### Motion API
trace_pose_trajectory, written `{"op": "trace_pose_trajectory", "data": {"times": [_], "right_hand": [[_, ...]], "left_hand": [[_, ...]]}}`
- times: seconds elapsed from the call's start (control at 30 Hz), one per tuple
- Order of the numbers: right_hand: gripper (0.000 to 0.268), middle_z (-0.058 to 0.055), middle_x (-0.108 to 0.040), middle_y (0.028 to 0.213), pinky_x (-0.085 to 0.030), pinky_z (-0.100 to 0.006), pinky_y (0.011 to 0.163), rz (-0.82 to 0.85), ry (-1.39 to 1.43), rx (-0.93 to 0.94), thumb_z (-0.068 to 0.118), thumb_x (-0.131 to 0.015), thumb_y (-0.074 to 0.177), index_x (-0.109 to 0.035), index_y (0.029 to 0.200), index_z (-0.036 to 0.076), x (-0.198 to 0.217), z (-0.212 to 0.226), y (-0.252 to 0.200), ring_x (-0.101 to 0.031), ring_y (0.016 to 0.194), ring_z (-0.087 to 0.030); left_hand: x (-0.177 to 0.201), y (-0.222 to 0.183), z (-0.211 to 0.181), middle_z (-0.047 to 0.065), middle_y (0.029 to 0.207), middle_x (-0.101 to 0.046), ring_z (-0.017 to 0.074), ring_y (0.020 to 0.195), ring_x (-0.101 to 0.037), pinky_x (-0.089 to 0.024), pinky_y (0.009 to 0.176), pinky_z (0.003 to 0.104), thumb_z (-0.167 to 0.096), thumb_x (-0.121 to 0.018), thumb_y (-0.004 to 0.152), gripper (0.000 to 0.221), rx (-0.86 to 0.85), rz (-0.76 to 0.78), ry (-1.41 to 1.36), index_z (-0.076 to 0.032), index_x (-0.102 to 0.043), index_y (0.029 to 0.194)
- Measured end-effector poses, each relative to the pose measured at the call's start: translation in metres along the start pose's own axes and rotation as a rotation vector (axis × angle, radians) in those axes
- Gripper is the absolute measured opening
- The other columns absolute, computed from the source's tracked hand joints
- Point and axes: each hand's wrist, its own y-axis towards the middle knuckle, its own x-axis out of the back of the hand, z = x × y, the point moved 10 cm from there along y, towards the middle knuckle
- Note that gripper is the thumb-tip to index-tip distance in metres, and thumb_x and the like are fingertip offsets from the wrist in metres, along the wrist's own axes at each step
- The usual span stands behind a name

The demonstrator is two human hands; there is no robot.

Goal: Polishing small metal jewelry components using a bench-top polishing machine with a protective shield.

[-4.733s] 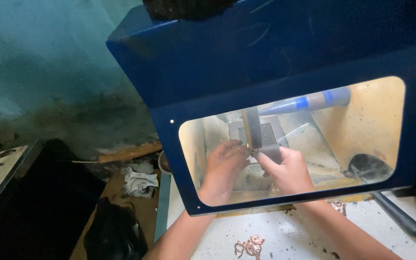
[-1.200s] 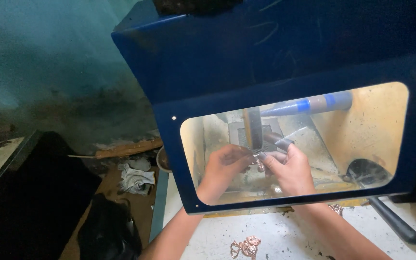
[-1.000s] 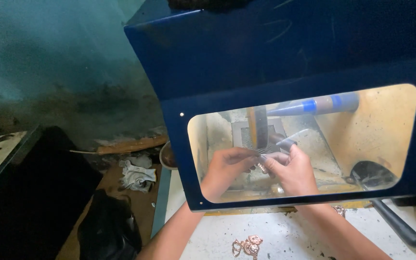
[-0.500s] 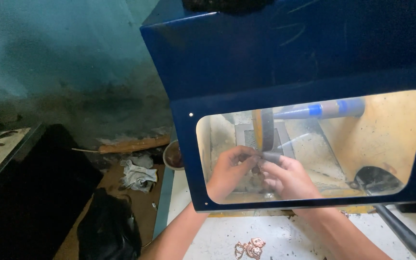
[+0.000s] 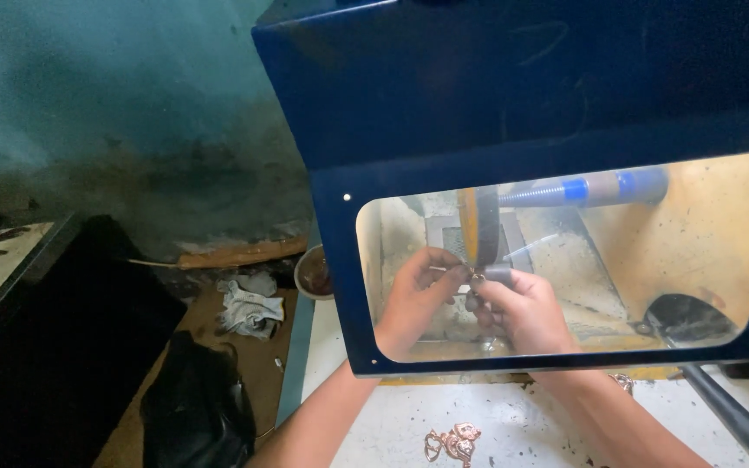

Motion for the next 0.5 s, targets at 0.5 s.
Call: {"op": "trace_pose_trajectory", "data": {"times": [0.5], "right_hand": [[0.019,-0.003,-0.043,0.055,-0.038,-0.028,0.049,0.019,0.042,0.097,0.010,-0.072,0.095,-0.072,0.079,0.001,-0.015,0.032,-0.023,-0.042,0.051,-0.014]], "left_hand": [[0.004,0.006,-0.003,0.014,0.103,-0.071,0.0208,0.093,-0.072,-0.062,0.082,0.036,-0.015,-0.075,0.093,0.027,-0.125,-0.010,0.009,-0.003,-0.065,0.115]]}}
